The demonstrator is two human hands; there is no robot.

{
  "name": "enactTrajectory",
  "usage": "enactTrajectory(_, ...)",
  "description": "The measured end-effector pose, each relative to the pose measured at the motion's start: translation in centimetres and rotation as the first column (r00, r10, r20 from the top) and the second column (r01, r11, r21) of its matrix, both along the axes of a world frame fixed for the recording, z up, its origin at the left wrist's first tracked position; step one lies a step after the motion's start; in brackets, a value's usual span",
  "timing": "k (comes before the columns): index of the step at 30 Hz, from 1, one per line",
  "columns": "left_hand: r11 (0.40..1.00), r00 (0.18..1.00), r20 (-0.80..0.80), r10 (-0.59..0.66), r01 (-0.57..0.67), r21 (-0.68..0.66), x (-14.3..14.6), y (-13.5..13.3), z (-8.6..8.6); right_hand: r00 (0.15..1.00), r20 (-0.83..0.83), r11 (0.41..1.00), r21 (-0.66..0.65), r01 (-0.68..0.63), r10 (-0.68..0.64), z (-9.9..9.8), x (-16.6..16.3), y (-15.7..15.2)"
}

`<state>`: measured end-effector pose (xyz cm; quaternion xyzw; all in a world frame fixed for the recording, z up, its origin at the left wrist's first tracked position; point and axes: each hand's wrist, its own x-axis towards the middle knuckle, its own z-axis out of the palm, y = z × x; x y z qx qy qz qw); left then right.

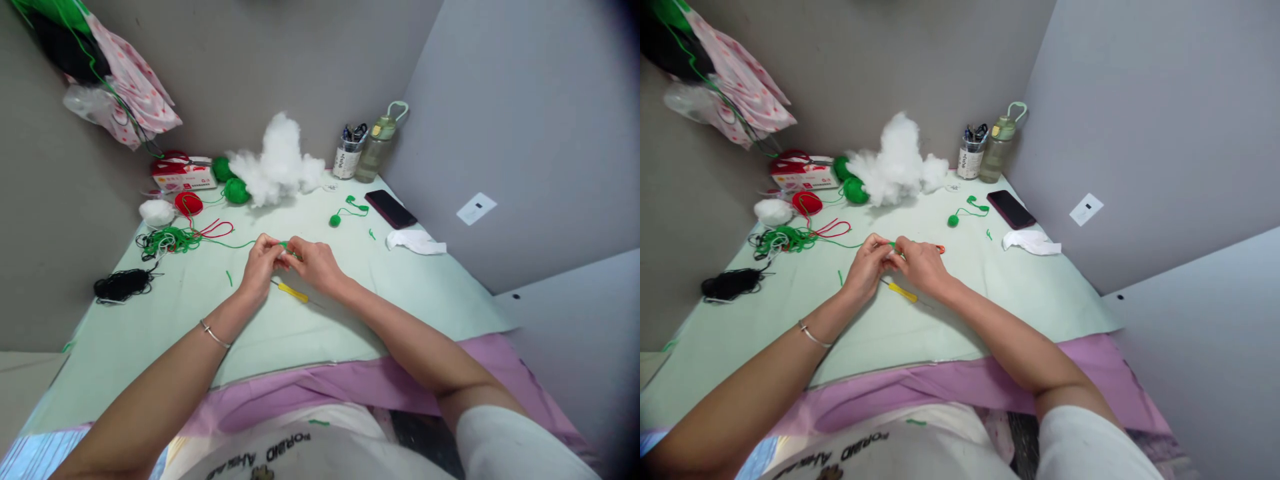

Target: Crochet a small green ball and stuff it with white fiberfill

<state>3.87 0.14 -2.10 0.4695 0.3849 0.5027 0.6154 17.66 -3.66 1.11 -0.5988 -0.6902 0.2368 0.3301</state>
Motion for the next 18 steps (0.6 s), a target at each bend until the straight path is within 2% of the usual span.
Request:
enactTrajectory(10, 0.984, 0.983, 0.052, -0.174, 0.172, 0.041, -0.9, -0.3, 0.8, 0.993, -0.087, 0.997, -0.018, 0.075, -0.076, -0.1, 1.2, 0.8)
enactTrajectory(18, 0.988, 0.99, -0.013, -0.143, 0.143, 0.056, -0.7, -0.3, 0.2, 0.999, -0.032, 1.0, -0.011, -0.028, 0.028, 1.1, 1.1, 0.0)
